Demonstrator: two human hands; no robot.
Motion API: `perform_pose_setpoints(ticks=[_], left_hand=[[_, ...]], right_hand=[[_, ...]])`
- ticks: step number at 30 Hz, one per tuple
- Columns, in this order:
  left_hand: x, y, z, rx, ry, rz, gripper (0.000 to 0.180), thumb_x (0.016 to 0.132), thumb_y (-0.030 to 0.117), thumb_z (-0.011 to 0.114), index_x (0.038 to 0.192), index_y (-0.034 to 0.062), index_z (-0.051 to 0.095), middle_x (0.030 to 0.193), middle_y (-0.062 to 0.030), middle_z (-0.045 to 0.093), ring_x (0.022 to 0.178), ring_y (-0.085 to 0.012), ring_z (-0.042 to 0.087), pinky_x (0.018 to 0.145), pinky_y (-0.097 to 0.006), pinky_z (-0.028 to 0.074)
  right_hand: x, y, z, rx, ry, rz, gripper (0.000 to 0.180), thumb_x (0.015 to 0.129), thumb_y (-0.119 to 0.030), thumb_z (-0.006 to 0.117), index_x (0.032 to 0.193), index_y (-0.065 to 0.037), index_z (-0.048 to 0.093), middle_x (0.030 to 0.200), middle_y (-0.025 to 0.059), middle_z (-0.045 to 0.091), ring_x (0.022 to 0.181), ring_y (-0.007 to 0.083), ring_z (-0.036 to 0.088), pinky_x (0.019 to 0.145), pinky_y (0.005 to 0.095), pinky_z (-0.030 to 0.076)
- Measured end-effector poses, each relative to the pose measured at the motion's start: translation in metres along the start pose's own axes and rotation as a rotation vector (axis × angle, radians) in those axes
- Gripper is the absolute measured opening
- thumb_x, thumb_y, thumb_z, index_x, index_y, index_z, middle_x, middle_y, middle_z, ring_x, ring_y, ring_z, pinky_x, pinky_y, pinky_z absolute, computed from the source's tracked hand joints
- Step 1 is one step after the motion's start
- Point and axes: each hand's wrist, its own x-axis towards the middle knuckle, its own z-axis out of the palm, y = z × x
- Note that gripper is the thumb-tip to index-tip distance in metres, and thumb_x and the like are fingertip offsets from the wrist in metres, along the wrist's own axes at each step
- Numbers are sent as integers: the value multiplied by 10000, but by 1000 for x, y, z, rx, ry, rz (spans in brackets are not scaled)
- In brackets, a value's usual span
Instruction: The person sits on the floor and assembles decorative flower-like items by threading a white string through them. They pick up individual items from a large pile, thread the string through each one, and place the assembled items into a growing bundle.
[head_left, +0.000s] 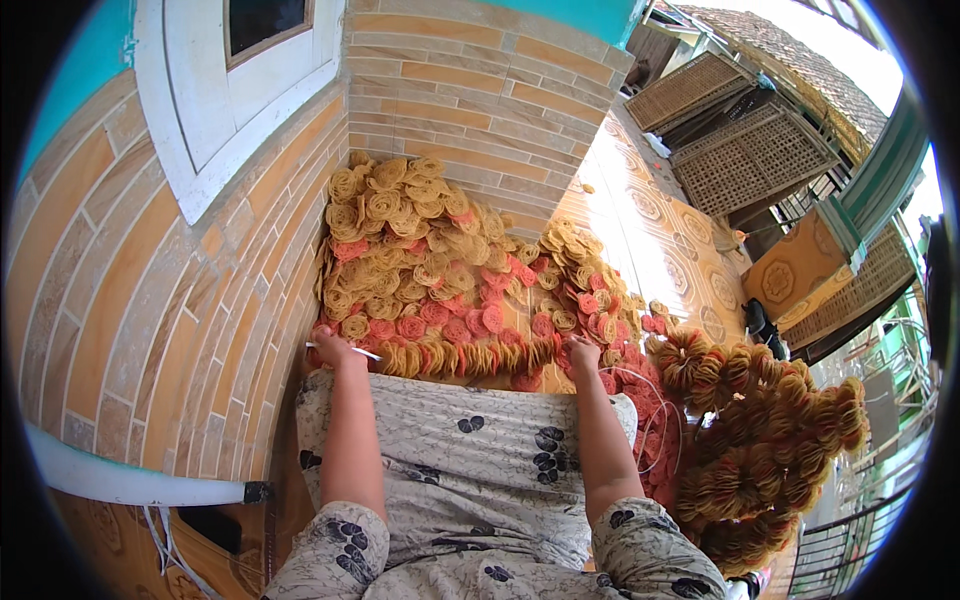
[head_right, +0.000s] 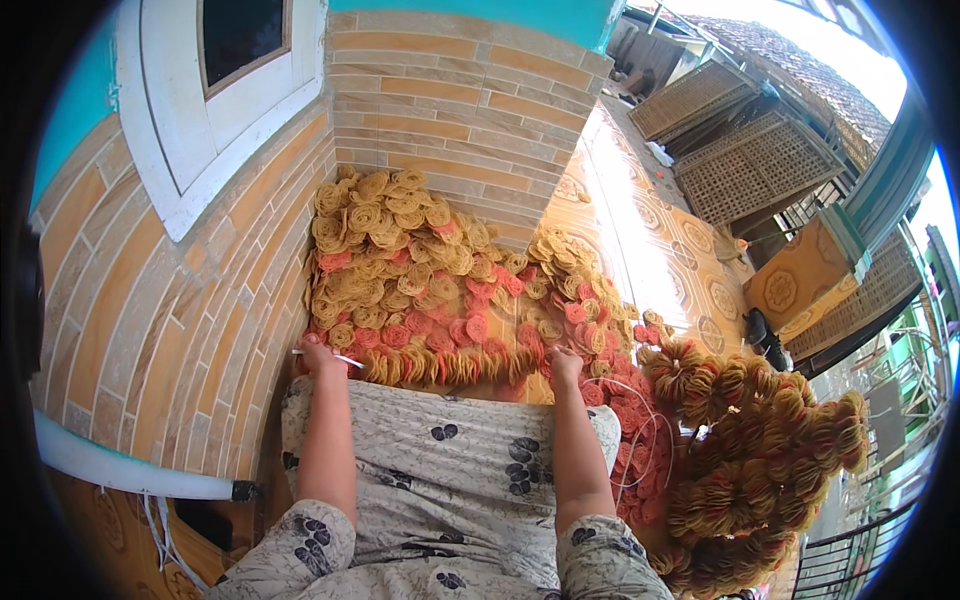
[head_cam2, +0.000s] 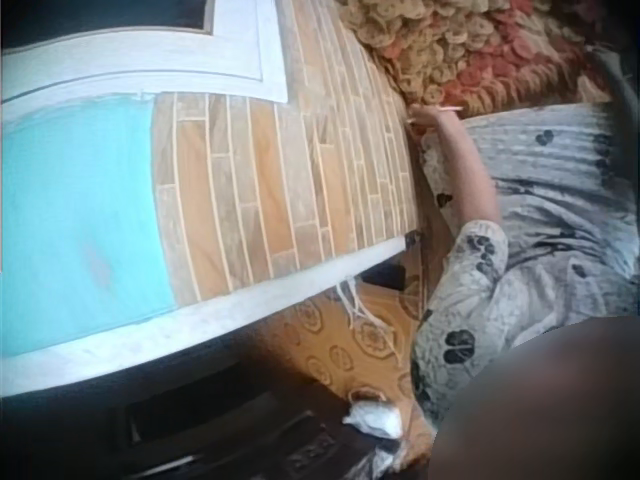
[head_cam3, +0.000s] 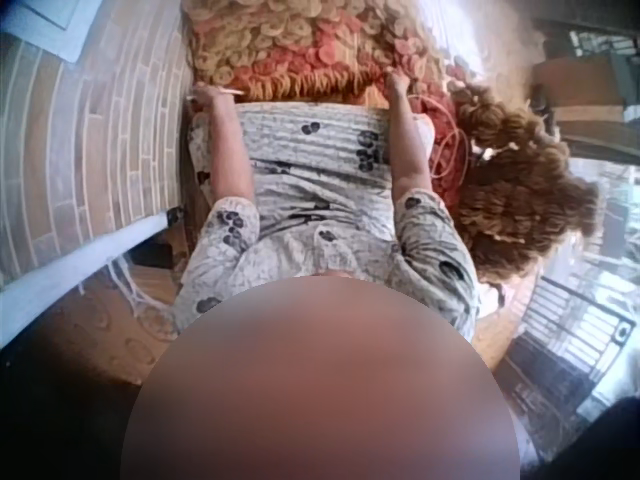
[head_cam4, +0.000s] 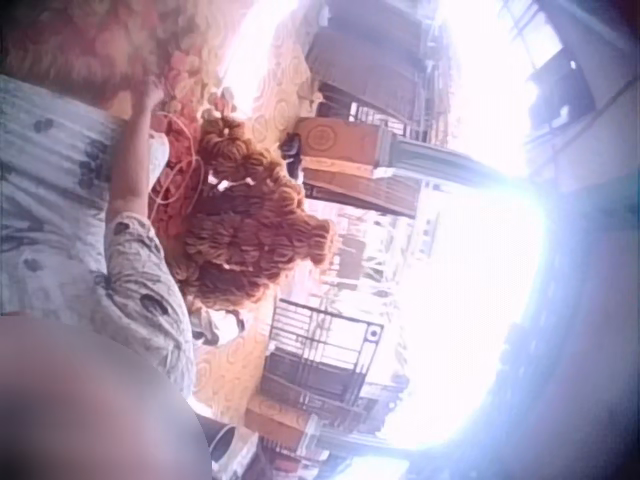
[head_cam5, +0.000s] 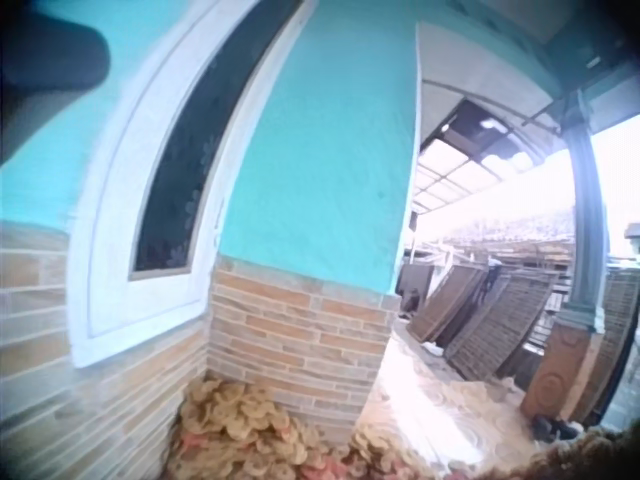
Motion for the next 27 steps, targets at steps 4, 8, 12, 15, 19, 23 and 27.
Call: perform_pose_setpoints(ticks=[4, 8, 12, 15, 19, 23, 27], left_hand=[[2, 2, 0, -101, 64, -165, 491, 985, 493, 317, 1183, 83, 500, 1147, -40, 535, 972, -173, 492, 850, -359, 373], [-3, 1, 1, -149, 61, -226, 506, 983, 506, 298, 1198, 98, 507, 977, -31, 554, 755, -162, 472, 680, -317, 375], [-19, -8, 10, -211, 27, -263, 497, 997, 503, 255, 1102, 86, 507, 763, -26, 462, 543, -144, 300, 534, -279, 308], [-35, -16, 15, -190, -105, -326, 496, 1008, 484, 254, 1135, 61, 479, 742, -24, 407, 554, -151, 264, 537, -281, 307], [-61, -27, 19, -37, -246, -329, 457, 1015, 457, 272, 1113, 40, 431, 745, -18, 361, 579, -141, 264, 531, -298, 295], [-78, -26, 20, -2, -451, -243, 435, 1013, 463, 274, 803, 93, 363, 666, -3, 301, 539, -136, 248, 509, -315, 272], [-86, -23, 20, 85, -485, -187, 455, 1013, 458, 286, 712, 117, 282, 618, 12, 222, 504, -134, 198, 486, -313, 244]], right_hand=[[-36, -51, 19, -253, -44, -281, 92, 834, 7, 606, 905, 28, 660, 777, 63, 674, 671, 126, 608, 644, 260, 477], [-87, -149, 27, -132, -237, -488, 80, 906, -31, 579, 937, 24, 630, 809, 48, 646, 731, 93, 584, 698, 233, 476], [-146, -248, 41, -175, -202, -1002, 88, 910, -19, 547, 858, 43, 583, 866, 98, 650, 748, 116, 604, 705, 257, 478], [-173, -295, 58, -348, -172, -993, 139, 911, -54, 562, 806, 35, 549, 860, 102, 654, 739, 117, 613, 706, 263, 479], [-172, -315, 74, -422, -277, -1036, 111, 904, -67, 569, 904, 37, 609, 794, 91, 659, 731, 127, 629, 692, 260, 485], [-156, -275, 86, -469, -316, -926, 108, 919, -39, 513, 955, 42, 573, 790, 120, 642, 746, 165, 654, 654, 285, 504], [-135, -210, 86, -623, -376, -742, 95, 955, -29, 396, 953, 42, 458, 843, 174, 586, 768, 256, 666, 630, 345, 564]])
